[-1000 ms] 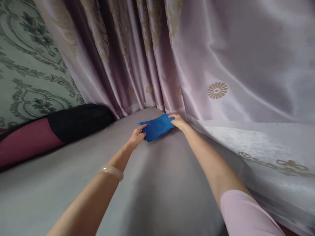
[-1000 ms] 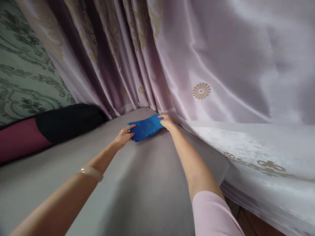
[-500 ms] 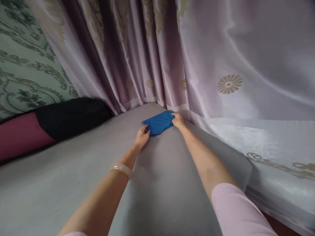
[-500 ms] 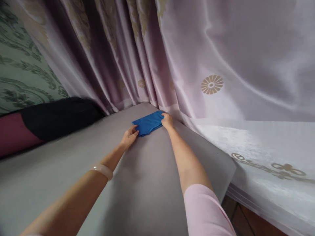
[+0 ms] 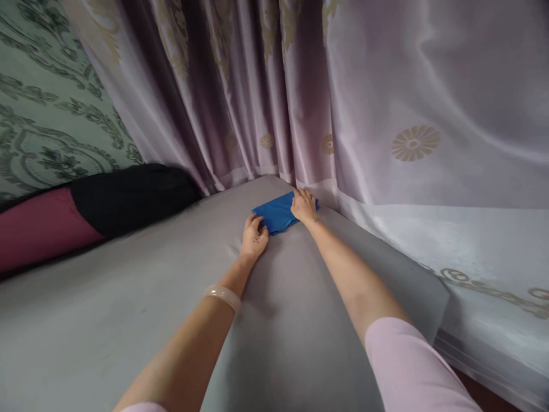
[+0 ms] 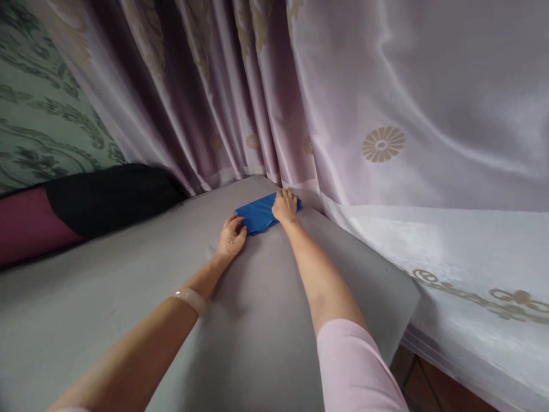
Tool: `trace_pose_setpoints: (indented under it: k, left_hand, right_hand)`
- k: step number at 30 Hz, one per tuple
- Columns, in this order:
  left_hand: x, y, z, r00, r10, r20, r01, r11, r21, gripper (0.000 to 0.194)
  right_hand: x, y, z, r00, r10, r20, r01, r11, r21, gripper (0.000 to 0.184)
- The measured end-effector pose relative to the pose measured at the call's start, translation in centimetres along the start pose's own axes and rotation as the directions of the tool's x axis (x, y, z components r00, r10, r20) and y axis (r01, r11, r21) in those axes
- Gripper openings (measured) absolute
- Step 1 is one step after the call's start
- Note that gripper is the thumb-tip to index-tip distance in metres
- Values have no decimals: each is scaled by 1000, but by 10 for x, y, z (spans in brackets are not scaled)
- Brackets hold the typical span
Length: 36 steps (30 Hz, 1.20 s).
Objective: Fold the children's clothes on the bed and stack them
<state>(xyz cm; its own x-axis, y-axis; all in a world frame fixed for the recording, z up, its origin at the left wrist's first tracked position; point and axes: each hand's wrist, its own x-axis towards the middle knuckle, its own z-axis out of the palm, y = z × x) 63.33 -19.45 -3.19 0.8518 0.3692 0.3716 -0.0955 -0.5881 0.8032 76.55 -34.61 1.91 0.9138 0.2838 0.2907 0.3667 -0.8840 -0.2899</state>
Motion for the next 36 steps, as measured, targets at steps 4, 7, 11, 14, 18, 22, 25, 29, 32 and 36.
trace_pose_setpoints:
  k: [4, 7, 11, 14, 18, 22, 25, 29, 32, 36]
  left_hand:
    - [-1, 2, -2, 1000, 7, -19, -6, 999, 35, 32]
    - [-1, 1, -3, 1000, 9, -21, -8, 999, 33, 36]
    - [-2, -1, -2, 999, 0, -53, 1, 1000, 10, 40]
    - [-1, -2, -2, 998, -9, -68, 7, 1000, -18, 43]
    - [-1, -3, 0, 997, -8, -71, 5, 999, -43, 45]
    - [-1, -2, -1, 996, -31, -88, 25, 997, -67, 43]
    - [-2, -1, -1, 986, -116, -117, 103, 988, -112, 38]
    - [2, 1, -2, 963, -242, -120, 223, 962, -158, 34]
    - [5, 3, -10, 952, -299, -58, 285, 943, -174, 31]
    - [-13, 2, -51, 945, -321, 52, 326, 932, -160, 24]
  right_hand:
    - [13, -6, 10, 995, 1, 97, -2, 1000, 11, 52]
    - [18, -1, 20, 986, 48, 158, -47, 999, -11, 55]
    - [22, 8, 25, 976, 64, 207, -59, 998, -30, 55]
    - [22, 6, 21, 971, 73, 229, -70, 997, -22, 55]
    - [14, -20, 12, 971, 7, 237, -6, 1000, -7, 57]
    - [-3, -60, 15, 947, -197, 252, 187, 980, 64, 60]
    - [-17, -76, 27, 935, -249, 253, 234, 968, 88, 59]
    - [-27, -74, 40, 936, -250, 247, 243, 968, 59, 59]
    - [-28, -70, 41, 938, -247, 245, 243, 969, 46, 59]
    - [-27, -71, 36, 937, -239, 256, 238, 971, 39, 57]
